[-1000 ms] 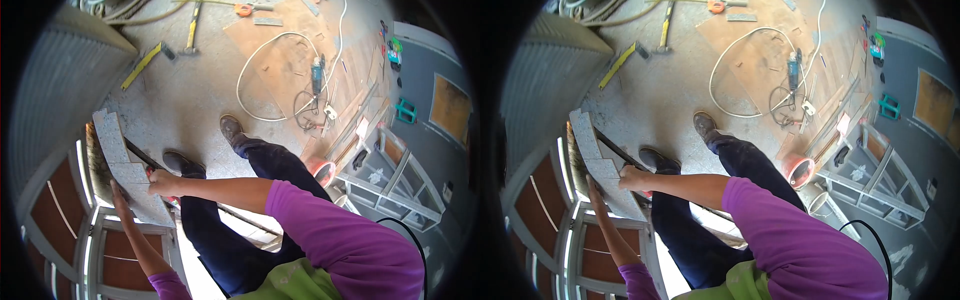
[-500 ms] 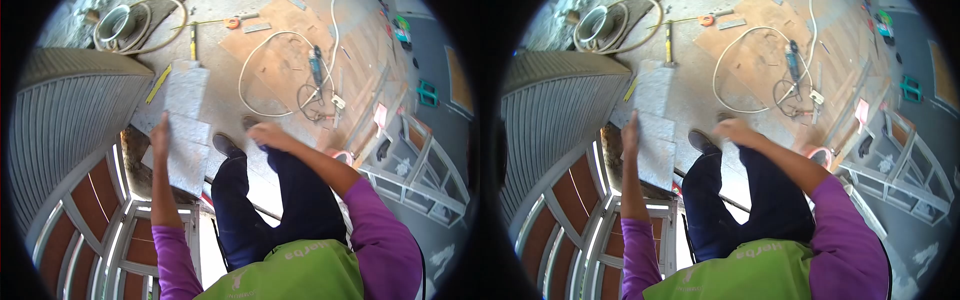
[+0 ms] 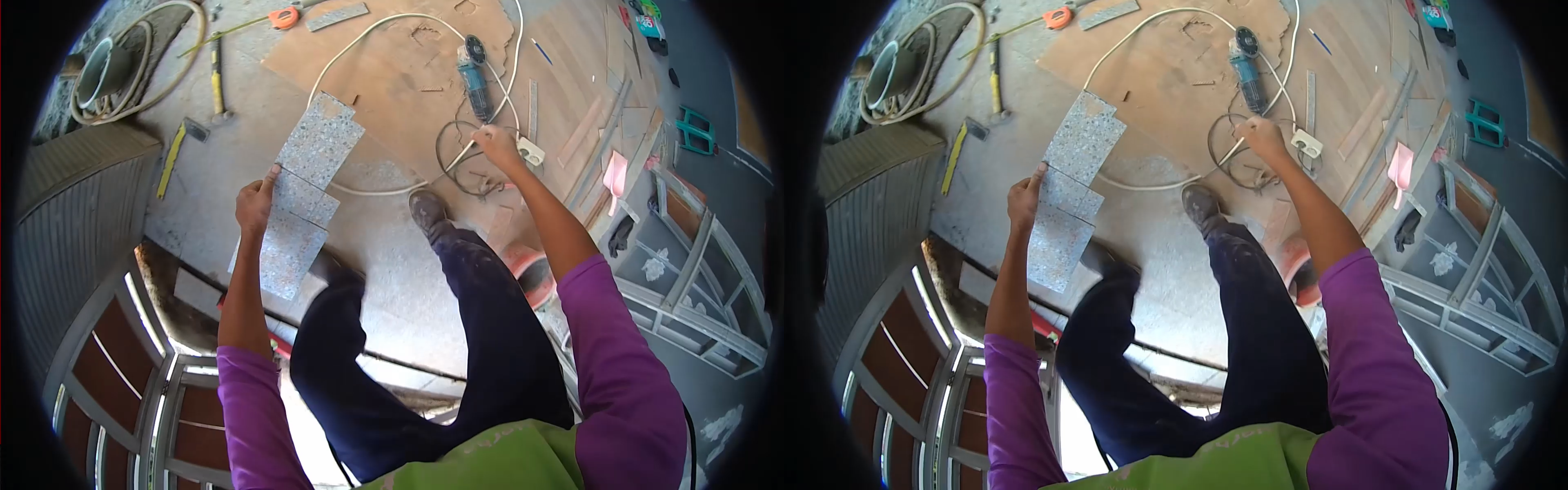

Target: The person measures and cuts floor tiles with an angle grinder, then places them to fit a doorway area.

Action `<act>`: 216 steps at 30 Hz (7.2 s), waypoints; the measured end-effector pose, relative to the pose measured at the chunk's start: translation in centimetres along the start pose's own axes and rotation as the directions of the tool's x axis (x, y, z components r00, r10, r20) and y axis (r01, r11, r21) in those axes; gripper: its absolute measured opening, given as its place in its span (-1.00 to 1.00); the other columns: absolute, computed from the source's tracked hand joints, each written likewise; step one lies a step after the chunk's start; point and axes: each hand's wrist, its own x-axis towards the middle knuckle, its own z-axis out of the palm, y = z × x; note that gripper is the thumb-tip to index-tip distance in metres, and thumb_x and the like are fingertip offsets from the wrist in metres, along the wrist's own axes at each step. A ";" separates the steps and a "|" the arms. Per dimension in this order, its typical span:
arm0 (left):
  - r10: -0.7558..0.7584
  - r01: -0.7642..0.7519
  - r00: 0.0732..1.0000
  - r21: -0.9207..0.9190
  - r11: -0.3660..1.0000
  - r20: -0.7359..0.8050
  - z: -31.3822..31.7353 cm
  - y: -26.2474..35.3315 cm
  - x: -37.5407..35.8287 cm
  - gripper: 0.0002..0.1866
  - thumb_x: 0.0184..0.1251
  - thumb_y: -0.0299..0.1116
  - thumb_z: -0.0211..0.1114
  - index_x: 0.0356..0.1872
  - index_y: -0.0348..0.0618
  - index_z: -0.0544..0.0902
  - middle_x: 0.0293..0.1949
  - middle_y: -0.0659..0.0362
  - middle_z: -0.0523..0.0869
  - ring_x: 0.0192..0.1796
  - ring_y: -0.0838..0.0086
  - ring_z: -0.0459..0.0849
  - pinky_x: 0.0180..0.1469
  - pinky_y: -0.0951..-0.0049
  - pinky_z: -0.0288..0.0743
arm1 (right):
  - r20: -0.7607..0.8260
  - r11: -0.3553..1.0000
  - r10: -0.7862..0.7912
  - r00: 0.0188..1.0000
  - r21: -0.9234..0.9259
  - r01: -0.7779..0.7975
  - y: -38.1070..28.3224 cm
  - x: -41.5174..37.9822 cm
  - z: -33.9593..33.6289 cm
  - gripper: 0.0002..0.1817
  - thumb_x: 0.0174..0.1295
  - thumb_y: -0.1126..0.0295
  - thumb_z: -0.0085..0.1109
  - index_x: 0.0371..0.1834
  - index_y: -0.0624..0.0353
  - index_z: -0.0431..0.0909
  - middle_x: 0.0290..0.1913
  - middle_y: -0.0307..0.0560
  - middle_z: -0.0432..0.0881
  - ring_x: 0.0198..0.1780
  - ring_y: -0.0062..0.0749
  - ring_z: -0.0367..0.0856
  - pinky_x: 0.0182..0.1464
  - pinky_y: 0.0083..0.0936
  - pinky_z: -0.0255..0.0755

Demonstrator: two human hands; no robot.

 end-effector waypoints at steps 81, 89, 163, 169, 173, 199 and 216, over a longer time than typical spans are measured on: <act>0.575 -0.642 0.766 -0.352 0.681 -0.287 38.7 22.3 -3.4 -0.38 0.17 -0.21 0.55 0.02 -0.43 0.38 -0.07 -0.41 0.67 -0.05 -0.25 0.74 -0.02 0.02 0.61 | -0.012 0.625 -0.134 0.991 0.775 0.094 -0.5 10.7 6.4 -0.62 0.23 0.18 0.52 -0.14 0.24 0.61 -0.35 -0.22 0.64 -0.44 -0.55 0.60 -0.37 -0.55 0.54; 0.544 -0.582 0.753 -0.010 0.813 0.370 30.0 19.7 -1.1 -0.25 0.20 0.04 0.53 0.17 -0.43 0.54 0.10 -0.25 0.69 -0.04 -0.10 0.78 0.06 0.08 0.64 | 0.289 0.646 -0.098 0.952 0.747 -0.160 1.0 12.8 5.3 -0.70 0.14 0.32 0.45 -0.19 0.25 0.60 -0.40 -0.10 0.65 -0.52 -0.45 0.66 -0.46 -0.54 0.56; 0.531 -0.365 0.835 0.573 0.733 -0.147 23.9 6.6 15.4 0.28 -0.17 0.18 0.62 0.56 -0.40 0.26 0.44 -0.18 0.46 0.50 0.01 0.45 0.48 0.15 0.49 | 0.576 0.973 -0.180 0.797 0.222 0.059 0.9 13.4 10.0 -0.49 -0.08 0.06 0.46 -0.24 0.29 0.64 -0.45 -0.08 0.61 -0.52 -0.45 0.55 -0.50 -0.49 0.35; 0.530 -0.361 0.835 0.581 0.730 -0.148 23.9 6.7 15.3 0.28 -0.16 0.18 0.62 0.56 -0.41 0.25 0.44 -0.17 0.46 0.49 0.02 0.46 0.48 0.15 0.49 | 0.571 0.973 -0.172 0.803 0.227 0.046 0.3 12.8 9.8 -0.49 -0.07 0.07 0.45 -0.22 0.29 0.63 -0.46 -0.10 0.60 -0.52 -0.46 0.54 -0.50 -0.49 0.34; 0.520 -0.360 0.842 0.571 0.738 -0.140 23.8 6.8 15.1 0.28 -0.16 0.18 0.62 0.56 -0.41 0.25 0.44 -0.17 0.46 0.50 0.02 0.45 0.47 0.15 0.49 | 0.575 0.972 -0.175 0.799 0.229 0.048 0.3 12.9 9.8 -0.51 -0.07 0.07 0.45 -0.22 0.28 0.64 -0.46 -0.12 0.59 -0.52 -0.48 0.52 -0.49 -0.50 0.32; 0.504 -0.353 0.854 0.569 0.743 -0.129 23.6 7.1 14.9 0.29 -0.18 0.19 0.63 0.56 -0.39 0.26 0.47 -0.20 0.43 0.52 -0.02 0.43 0.49 0.13 0.47 | 0.569 0.975 -0.171 0.804 0.214 0.055 0.2 13.1 10.1 -0.49 -0.07 0.07 0.45 -0.19 0.26 0.64 -0.42 -0.12 0.61 -0.48 -0.47 0.54 -0.47 -0.51 0.34; 0.531 -0.359 0.833 0.577 0.734 -0.157 23.8 6.8 15.1 0.28 -0.19 0.17 0.64 0.54 -0.43 0.28 0.42 -0.19 0.47 0.46 -0.01 0.49 0.44 0.15 0.52 | 0.566 0.969 -0.193 0.801 0.238 0.065 0.3 13.4 10.4 -0.52 -0.04 0.07 0.44 -0.22 0.25 0.64 -0.43 -0.15 0.59 -0.48 -0.48 0.53 -0.44 -0.48 0.35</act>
